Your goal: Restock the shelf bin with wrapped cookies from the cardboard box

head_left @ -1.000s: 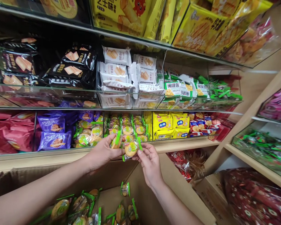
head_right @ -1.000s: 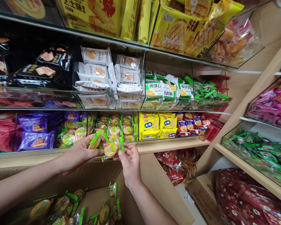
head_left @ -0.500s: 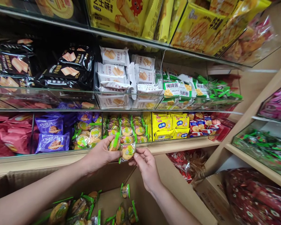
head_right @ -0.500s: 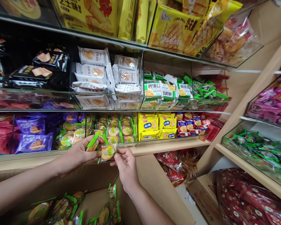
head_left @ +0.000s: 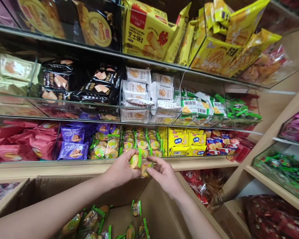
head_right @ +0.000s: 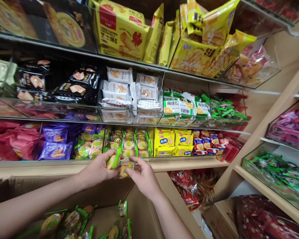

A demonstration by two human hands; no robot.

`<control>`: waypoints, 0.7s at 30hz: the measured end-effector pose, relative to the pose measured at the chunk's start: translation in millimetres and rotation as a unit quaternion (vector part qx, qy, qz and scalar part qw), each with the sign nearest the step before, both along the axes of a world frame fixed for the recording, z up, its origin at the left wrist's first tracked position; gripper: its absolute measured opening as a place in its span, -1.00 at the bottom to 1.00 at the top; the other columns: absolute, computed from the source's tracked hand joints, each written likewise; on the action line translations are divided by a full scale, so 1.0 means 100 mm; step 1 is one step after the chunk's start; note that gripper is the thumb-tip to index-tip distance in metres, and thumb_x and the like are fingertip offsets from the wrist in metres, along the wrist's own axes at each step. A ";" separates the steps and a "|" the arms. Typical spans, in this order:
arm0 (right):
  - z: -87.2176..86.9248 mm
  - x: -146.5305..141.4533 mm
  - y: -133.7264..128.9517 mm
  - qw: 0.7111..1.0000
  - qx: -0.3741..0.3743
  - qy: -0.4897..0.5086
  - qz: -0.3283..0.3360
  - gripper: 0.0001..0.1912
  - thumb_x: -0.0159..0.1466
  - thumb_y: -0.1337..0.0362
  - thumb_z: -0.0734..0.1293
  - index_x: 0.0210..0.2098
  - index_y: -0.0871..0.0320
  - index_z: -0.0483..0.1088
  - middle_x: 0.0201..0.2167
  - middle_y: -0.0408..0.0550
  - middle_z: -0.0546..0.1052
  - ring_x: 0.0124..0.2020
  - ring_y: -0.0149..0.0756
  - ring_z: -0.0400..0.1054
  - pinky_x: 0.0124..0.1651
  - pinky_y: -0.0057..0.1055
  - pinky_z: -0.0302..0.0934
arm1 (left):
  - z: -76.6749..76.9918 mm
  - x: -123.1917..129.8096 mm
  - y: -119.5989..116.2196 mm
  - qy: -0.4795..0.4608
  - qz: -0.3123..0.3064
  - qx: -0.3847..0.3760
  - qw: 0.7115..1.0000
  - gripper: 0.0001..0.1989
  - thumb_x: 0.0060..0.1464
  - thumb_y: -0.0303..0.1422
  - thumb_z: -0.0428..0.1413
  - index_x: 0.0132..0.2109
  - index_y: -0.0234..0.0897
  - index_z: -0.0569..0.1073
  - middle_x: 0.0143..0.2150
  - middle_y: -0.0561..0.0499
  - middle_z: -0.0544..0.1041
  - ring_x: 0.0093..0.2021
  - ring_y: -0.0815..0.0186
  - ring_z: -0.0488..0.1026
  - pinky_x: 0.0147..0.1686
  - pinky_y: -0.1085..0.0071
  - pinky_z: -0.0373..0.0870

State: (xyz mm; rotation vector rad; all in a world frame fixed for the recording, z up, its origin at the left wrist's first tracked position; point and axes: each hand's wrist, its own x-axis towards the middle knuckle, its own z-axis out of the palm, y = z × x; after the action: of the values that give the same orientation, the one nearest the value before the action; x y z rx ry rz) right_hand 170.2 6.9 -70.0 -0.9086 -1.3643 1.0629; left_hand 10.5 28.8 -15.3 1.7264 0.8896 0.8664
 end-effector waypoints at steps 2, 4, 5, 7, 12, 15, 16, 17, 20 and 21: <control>0.05 -0.01 -0.03 0.998 -0.011 -0.061 0.018 -0.65 0.07 0.23 0.32 -0.15 0.18 0.33 -0.14 0.03 0.44 -0.19 -0.25 0.34 -0.14 -0.30 0.22 | -0.01 -0.02 -0.02 0.001 -0.005 0.006 1.000 -0.72 -0.29 -0.46 0.12 -0.33 -0.27 0.26 -0.49 0.20 0.33 -0.48 0.45 0.29 -0.48 0.54 0.23; 0.13 0.03 -0.03 0.992 0.000 -0.124 0.005 -0.68 0.08 0.23 0.30 -0.17 0.20 0.34 -0.18 0.03 0.46 -0.25 -0.25 0.36 -0.19 -0.29 0.24 | 0.02 -0.04 -0.04 0.002 0.000 0.007 1.000 -0.73 -0.30 -0.46 0.12 -0.34 -0.28 0.27 -0.49 0.19 0.33 -0.48 0.44 0.28 -0.47 0.52 0.23; 0.20 0.08 0.00 0.986 0.017 -0.167 -0.015 -0.69 0.10 0.23 0.29 -0.17 0.20 0.33 -0.20 0.02 0.47 -0.26 -0.25 0.37 -0.20 -0.30 0.24 | 0.05 -0.04 -0.04 0.000 0.006 0.008 1.000 -0.73 -0.29 -0.44 0.13 -0.33 -0.28 0.27 -0.50 0.19 0.33 -0.49 0.44 0.27 -0.48 0.52 0.22; 0.38 0.18 0.09 0.951 0.071 -0.287 -0.086 -0.72 0.14 0.26 0.25 -0.15 0.19 0.32 -0.18 0.01 0.46 -0.22 -0.25 0.35 -0.17 -0.32 0.21 | 0.14 -0.07 -0.06 -0.004 0.026 0.012 1.000 -0.72 -0.26 -0.38 0.13 -0.31 -0.28 0.27 -0.51 0.19 0.32 -0.49 0.43 0.26 -0.47 0.51 0.21; 0.76 0.34 0.47 0.773 0.109 -0.598 -0.180 -0.76 0.13 0.42 0.23 -0.18 0.23 0.34 -0.18 0.04 0.45 -0.10 -0.21 0.28 -0.07 -0.36 0.10 | 0.30 -0.12 -0.06 0.017 0.110 0.011 0.994 -0.72 -0.17 -0.22 0.09 -0.28 -0.27 0.34 -0.48 0.15 0.32 -0.45 0.38 0.24 -0.47 0.49 0.17; 0.79 0.31 0.64 0.748 0.080 -0.646 -0.130 -0.79 0.09 0.41 0.28 -0.24 0.22 0.38 -0.24 0.04 0.48 -0.17 -0.21 0.33 -0.17 -0.43 0.14 | 0.28 -0.14 -0.04 0.021 0.126 -0.003 0.992 -0.74 -0.12 -0.18 0.02 -0.33 -0.27 0.36 -0.56 0.17 0.24 -0.51 0.38 0.20 -0.53 0.48 0.12; 0.78 0.29 0.68 0.737 0.068 -0.663 -0.117 -0.79 0.08 0.40 0.29 -0.25 0.23 0.39 -0.25 0.05 0.48 -0.19 -0.22 0.34 -0.21 -0.44 0.15 | 0.26 -0.15 -0.03 0.021 0.126 -0.006 0.992 -0.74 -0.12 -0.16 0.01 -0.38 -0.28 0.36 -0.59 0.17 0.21 -0.53 0.39 0.18 -0.55 0.48 0.11; 0.77 0.27 0.71 0.725 0.056 -0.678 -0.105 -0.80 0.06 0.41 0.30 -0.28 0.24 0.40 -0.26 0.06 0.48 -0.21 -0.22 0.35 -0.23 -0.45 0.15 | 0.24 -0.16 -0.02 0.022 0.127 -0.009 0.992 -0.74 -0.12 -0.15 0.01 -0.43 -0.28 0.34 -0.61 0.17 0.19 -0.55 0.39 0.16 -0.56 0.48 0.10; 0.75 0.22 0.76 0.687 0.028 -0.723 -0.069 -0.91 0.05 0.44 0.31 -0.39 0.26 0.41 -0.36 0.03 0.49 -0.30 -0.28 0.36 -0.26 -0.43 0.18 | 0.18 -0.19 0.02 0.028 0.128 -0.031 0.991 -0.71 -0.14 -0.13 0.01 -0.55 -0.27 0.25 -0.65 0.17 0.15 -0.58 0.39 0.15 -0.59 0.46 0.13; 0.74 0.20 0.77 0.676 0.023 -0.734 -0.061 -0.95 0.08 0.43 0.30 -0.42 0.26 0.40 -0.38 0.00 0.49 -0.31 -0.30 0.36 -0.25 -0.41 0.19 | 0.17 -0.20 0.02 0.029 0.129 -0.040 0.990 -0.71 -0.14 -0.12 0.01 -0.56 -0.27 0.24 -0.65 0.17 0.16 -0.58 0.39 0.16 -0.59 0.46 0.15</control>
State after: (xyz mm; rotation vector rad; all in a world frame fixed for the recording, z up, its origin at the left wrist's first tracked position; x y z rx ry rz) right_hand 190.5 83.5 4.5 -1.9412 -2.4941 -0.0823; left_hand -9.5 31.2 1.5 1.5968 1.1891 0.9384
